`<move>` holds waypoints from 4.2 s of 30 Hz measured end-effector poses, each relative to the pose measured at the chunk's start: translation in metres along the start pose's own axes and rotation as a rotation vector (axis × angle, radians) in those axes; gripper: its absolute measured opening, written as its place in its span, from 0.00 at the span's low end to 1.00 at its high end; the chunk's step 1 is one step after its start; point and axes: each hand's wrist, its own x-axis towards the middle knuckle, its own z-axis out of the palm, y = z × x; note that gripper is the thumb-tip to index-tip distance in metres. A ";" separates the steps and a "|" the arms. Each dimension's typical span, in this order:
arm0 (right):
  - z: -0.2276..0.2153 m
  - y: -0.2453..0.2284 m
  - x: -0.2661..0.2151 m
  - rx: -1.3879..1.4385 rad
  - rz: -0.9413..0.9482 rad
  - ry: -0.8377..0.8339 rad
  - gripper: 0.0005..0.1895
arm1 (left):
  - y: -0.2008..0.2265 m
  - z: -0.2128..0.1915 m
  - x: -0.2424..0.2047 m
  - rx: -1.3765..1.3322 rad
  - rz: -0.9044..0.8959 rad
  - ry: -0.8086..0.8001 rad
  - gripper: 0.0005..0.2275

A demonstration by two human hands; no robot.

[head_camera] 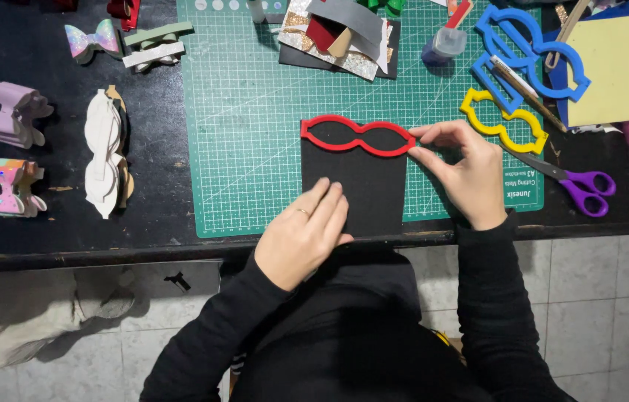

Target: Cutting leather pieces with scissors and tracing patterns to create leather bows.

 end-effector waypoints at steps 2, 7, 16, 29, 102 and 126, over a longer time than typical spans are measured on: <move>0.000 0.000 0.001 0.003 0.003 -0.004 0.12 | -0.001 0.001 -0.001 0.063 0.054 -0.004 0.23; 0.000 -0.001 0.000 0.010 0.008 -0.006 0.12 | -0.002 -0.004 0.003 0.049 0.093 0.018 0.20; 0.000 -0.003 0.000 -0.008 0.017 -0.012 0.13 | -0.057 -0.033 0.029 -0.102 -0.024 0.094 0.24; 0.001 0.002 0.010 -0.018 0.004 -0.031 0.12 | -0.099 -0.012 0.062 -0.169 -0.046 0.091 0.31; 0.001 0.000 0.005 -0.067 0.010 -0.035 0.15 | -0.117 0.001 0.066 -0.168 -0.032 0.006 0.19; 0.001 -0.026 0.013 -0.331 -0.204 -0.077 0.17 | -0.130 0.010 0.071 -0.220 -0.023 -0.045 0.19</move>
